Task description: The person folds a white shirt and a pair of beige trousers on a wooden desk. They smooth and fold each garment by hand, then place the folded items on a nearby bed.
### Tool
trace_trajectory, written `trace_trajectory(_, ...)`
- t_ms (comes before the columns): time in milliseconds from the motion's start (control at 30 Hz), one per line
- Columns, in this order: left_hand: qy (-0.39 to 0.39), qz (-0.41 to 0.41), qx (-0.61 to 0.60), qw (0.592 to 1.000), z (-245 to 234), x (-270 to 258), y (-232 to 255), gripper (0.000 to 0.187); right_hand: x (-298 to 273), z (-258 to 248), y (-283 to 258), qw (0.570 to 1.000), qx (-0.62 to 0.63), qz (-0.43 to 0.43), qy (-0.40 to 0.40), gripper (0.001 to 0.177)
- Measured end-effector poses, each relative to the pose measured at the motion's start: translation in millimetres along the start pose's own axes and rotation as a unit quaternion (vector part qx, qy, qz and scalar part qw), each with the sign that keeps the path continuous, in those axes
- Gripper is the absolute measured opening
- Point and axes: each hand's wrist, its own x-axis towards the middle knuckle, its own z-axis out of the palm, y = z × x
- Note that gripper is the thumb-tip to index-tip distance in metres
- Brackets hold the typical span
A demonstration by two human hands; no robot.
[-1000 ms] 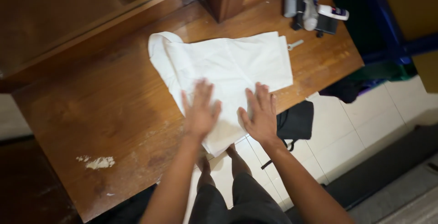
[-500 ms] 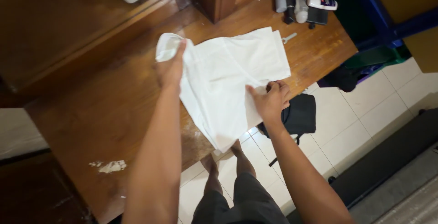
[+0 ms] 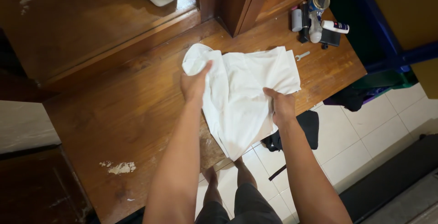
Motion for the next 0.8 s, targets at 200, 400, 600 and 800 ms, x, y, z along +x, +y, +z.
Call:
trace_trajectory(200,-0.036,0.081,0.317,0.944,32,-18,-16,0.102,3,1,14,1.0,0.007,0.005,-0.002,0.057)
trace_trajectory(400,-0.059,0.027,0.088,0.994,10,14,-47,0.052,6,16,-4,0.997,-0.009,-0.059,-0.04,0.056)
trace_trajectory(600,-0.018,-0.038,-0.279,0.959,-95,-6,-89,0.053,29,85,-15,0.972,-0.121,-0.076,-0.189,0.048)
trace_trajectory(800,0.137,-0.1,-0.431,0.886,-195,-70,-142,0.057,-9,223,46,0.874,-0.319,-0.061,-0.361,0.048)
